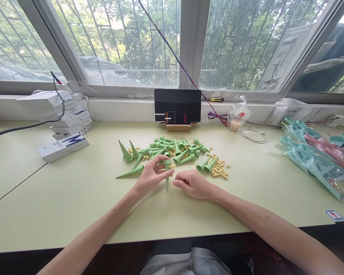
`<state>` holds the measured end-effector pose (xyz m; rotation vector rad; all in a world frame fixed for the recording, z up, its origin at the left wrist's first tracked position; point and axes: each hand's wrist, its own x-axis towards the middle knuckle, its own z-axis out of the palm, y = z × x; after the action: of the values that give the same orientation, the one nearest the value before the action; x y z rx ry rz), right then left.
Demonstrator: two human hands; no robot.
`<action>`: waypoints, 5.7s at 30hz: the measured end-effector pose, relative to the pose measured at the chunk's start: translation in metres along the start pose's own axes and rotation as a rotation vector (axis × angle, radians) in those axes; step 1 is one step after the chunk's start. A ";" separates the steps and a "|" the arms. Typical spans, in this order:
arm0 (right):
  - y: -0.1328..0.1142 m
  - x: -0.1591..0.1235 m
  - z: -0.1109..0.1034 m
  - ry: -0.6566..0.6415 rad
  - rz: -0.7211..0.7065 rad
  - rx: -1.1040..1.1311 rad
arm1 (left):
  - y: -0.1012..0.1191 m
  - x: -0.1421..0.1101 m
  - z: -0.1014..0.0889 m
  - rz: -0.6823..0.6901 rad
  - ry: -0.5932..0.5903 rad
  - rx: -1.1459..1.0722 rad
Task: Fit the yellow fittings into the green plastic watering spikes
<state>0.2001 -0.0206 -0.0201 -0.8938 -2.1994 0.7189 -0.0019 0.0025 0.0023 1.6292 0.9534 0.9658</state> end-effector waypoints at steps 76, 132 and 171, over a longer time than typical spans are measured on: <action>-0.001 0.003 -0.002 0.129 0.324 0.318 | -0.013 -0.001 0.003 0.454 0.082 0.612; 0.002 0.005 -0.001 0.262 0.177 0.132 | -0.009 0.001 0.002 0.018 -0.098 0.050; 0.005 0.004 0.000 0.213 0.113 0.052 | -0.003 0.001 -0.005 0.356 -0.071 0.529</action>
<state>0.1995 -0.0146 -0.0217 -1.0254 -1.9480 0.6961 -0.0065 0.0063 0.0003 2.3222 0.9366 0.9269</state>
